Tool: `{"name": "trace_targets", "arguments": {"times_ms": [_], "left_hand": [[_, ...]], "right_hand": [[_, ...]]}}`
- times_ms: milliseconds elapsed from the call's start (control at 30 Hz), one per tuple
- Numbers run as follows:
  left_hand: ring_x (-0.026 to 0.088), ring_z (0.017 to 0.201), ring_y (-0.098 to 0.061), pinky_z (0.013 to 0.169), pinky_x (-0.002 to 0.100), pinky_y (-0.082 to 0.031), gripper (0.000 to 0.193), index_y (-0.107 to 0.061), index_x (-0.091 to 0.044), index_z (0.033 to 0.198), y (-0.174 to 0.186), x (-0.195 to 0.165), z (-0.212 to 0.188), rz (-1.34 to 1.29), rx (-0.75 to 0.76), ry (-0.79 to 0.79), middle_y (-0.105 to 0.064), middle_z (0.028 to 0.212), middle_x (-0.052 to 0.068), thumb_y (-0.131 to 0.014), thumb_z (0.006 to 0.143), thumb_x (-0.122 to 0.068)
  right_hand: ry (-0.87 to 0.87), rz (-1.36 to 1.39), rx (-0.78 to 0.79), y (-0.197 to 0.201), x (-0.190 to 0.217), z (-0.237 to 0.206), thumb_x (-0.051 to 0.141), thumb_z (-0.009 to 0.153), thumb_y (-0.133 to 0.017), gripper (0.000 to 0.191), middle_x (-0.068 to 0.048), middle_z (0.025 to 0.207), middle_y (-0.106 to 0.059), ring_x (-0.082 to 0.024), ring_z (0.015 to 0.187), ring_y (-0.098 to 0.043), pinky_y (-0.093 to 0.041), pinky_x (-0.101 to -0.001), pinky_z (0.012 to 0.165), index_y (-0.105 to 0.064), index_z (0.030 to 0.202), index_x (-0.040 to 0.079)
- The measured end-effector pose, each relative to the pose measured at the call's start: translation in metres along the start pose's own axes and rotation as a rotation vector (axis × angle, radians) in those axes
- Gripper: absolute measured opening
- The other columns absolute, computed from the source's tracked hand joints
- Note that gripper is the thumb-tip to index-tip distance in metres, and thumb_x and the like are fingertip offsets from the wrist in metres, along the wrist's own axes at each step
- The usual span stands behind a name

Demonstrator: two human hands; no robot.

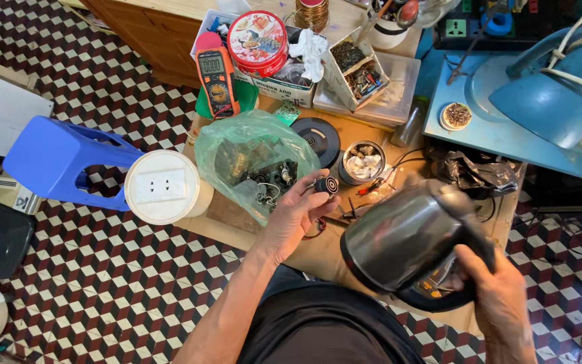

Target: The person disassembles an electric kettle at a workbench. They remove the base and lid components by hand, place the removed parts into plastic bags, and repeatedly pick up the kettle to detach and sort its parts.

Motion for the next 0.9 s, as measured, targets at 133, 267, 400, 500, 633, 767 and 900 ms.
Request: {"name": "trace_targets", "arguments": {"times_ms": [133, 267, 400, 500, 633, 767, 900], "left_hand": [[0.013, 0.105, -0.068, 0.095, 0.025, -0.054, 0.056, -0.051, -0.004, 0.15, -0.015, 0.014, -0.001, 0.212, 0.013, -0.015, -0.065, 0.118, 0.006, -0.068, 0.097, -0.013], [0.009, 0.101, -0.063, 0.092, 0.023, -0.053, 0.059, -0.057, -0.003, 0.152, -0.042, 0.033, 0.001, 0.553, 0.056, -0.065, -0.07, 0.118, 0.011, -0.075, 0.097, -0.017], [0.009, 0.104, -0.068, 0.094, 0.027, -0.058, 0.06, -0.053, -0.005, 0.143, -0.066, 0.043, 0.015, 0.591, 0.098, -0.162, -0.069, 0.124, 0.003, -0.078, 0.089, -0.015], [0.012, 0.106, -0.072, 0.096, 0.028, -0.06, 0.052, -0.06, -0.003, 0.137, -0.071, 0.049, 0.02, 0.629, 0.117, -0.181, -0.075, 0.116, 0.006, -0.08, 0.09, -0.015], [0.012, 0.101, -0.075, 0.09, 0.027, -0.062, 0.052, -0.064, -0.004, 0.135, -0.069, 0.056, 0.027, 0.772, 0.104, -0.179, -0.078, 0.112, 0.008, -0.081, 0.088, -0.016], [0.012, 0.094, -0.076, 0.083, 0.027, -0.062, 0.051, -0.067, -0.005, 0.132, -0.065, 0.056, 0.031, 0.897, 0.042, -0.201, -0.079, 0.107, 0.009, -0.083, 0.084, -0.016], [0.011, 0.093, -0.076, 0.083, 0.026, -0.062, 0.051, -0.069, -0.005, 0.131, -0.066, 0.05, 0.03, 0.9, 0.073, -0.246, -0.08, 0.109, 0.007, -0.084, 0.084, -0.019]], "right_hand": [[0.056, 0.6, -0.069, 0.048, -0.011, -0.003, 0.03, 0.109, -0.065, 0.025, 0.005, 0.071, -0.044, -0.01, 0.064, -0.048, -0.046, -0.0277, 0.062, -0.057, 0.108, 0.006], [-0.053, 1.016, -0.101, 0.061, -0.061, 0.016, 0.035, 0.111, -0.071, 0.03, 0.005, 0.072, -0.043, -0.008, 0.062, -0.045, -0.045, -0.0239, 0.06, -0.058, 0.106, 0.008], [-0.257, 1.347, -0.085, 0.053, -0.106, 0.03, 0.037, 0.105, -0.075, 0.041, 0.004, 0.068, -0.042, -0.009, 0.058, -0.045, -0.048, -0.0216, 0.055, -0.059, 0.103, -0.001], [-0.339, 1.477, -0.054, 0.044, -0.127, 0.028, 0.035, 0.105, -0.077, 0.038, 0.004, 0.069, -0.043, -0.009, 0.06, -0.047, -0.047, -0.0216, 0.056, -0.059, 0.1, 0.001], [-0.34, 1.52, 0.033, 0.038, -0.138, 0.026, 0.033, 0.105, -0.076, 0.037, 0.003, 0.071, -0.043, -0.01, 0.062, -0.047, -0.048, -0.0233, 0.057, -0.056, 0.091, 0.006], [-0.32, 1.481, 0.036, 0.036, -0.142, 0.028, 0.034, 0.107, -0.075, 0.039, 0.003, 0.071, -0.042, -0.01, 0.062, -0.046, -0.047, -0.0235, 0.058, -0.054, 0.088, 0.007], [-0.31, 1.472, 0.047, 0.032, -0.14, 0.026, 0.033, 0.108, -0.072, 0.037, 0.002, 0.072, -0.042, -0.01, 0.062, -0.045, -0.047, -0.0235, 0.059, -0.056, 0.094, 0.004]]}}
Point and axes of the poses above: each hand's wrist, its own z-axis towards the middle knuckle, its own y-axis out of the back of the hand, x = y × z, the point moved 9 cm from there along z, towards the middle knuckle
